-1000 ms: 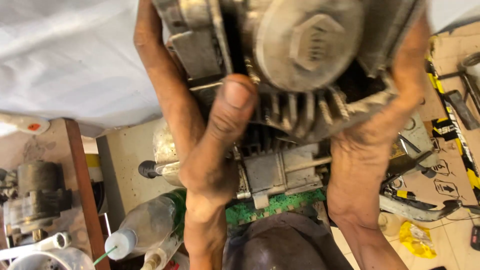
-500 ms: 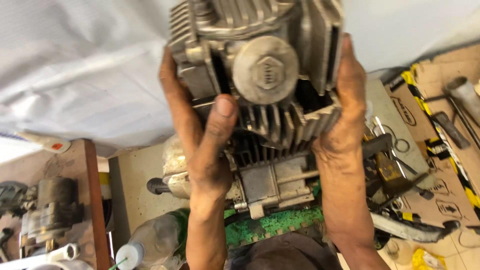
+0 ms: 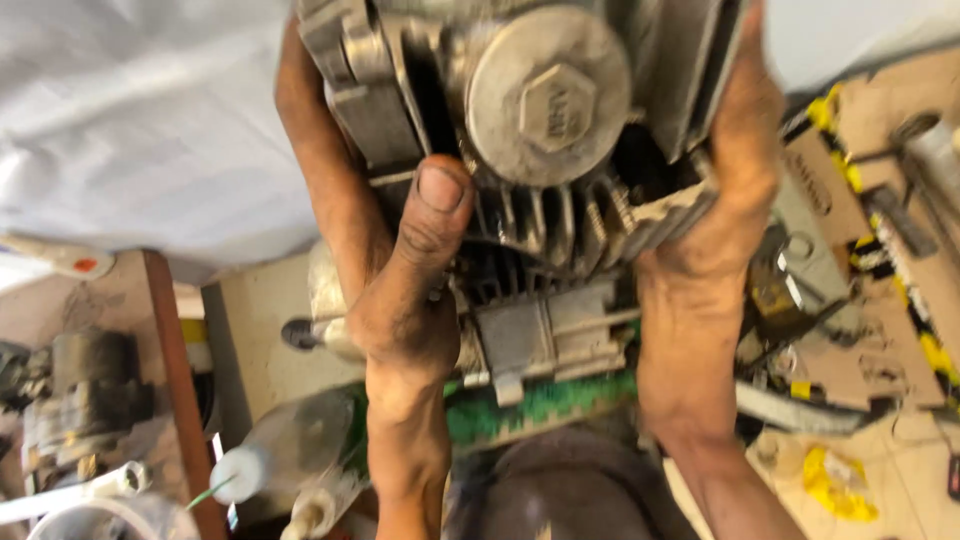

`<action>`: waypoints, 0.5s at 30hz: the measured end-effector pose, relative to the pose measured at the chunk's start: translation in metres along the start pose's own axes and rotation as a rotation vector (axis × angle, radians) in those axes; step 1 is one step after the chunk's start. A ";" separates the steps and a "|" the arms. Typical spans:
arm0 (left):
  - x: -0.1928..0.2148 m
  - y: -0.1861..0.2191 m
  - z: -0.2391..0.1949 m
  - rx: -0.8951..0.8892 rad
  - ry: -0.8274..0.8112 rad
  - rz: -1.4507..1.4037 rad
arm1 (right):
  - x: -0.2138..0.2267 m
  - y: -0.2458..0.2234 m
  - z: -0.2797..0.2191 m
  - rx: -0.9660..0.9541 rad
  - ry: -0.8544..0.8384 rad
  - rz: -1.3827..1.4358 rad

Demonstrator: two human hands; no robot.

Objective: The person holds a motorcycle engine cylinder head on the workbench and scrubs its fins and surfaces with a brush, rotating the engine to reach different sides and continuing to brush the lower crankcase area.

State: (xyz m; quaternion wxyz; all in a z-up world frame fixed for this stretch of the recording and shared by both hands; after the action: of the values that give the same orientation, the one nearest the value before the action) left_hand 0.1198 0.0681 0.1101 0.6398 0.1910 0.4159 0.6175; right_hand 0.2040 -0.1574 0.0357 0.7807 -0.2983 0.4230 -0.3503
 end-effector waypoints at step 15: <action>0.006 0.003 -0.022 -0.003 0.050 0.074 | 0.064 0.030 -0.010 0.043 0.006 -0.116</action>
State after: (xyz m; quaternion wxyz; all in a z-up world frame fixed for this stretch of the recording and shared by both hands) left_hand 0.1005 0.0681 0.0980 0.6062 0.1898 0.4235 0.6458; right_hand 0.2299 -0.1922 -0.0206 0.7640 -0.3042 0.3998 -0.4049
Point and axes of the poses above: each hand's wrist, its own z-axis towards the middle knuckle, its own x-axis out of the back of the hand, y = z × x, the point moved 9 cm from there along z, towards the middle knuckle, and after that the axes turned 10 degrees about -x, right-handed, at the moved point
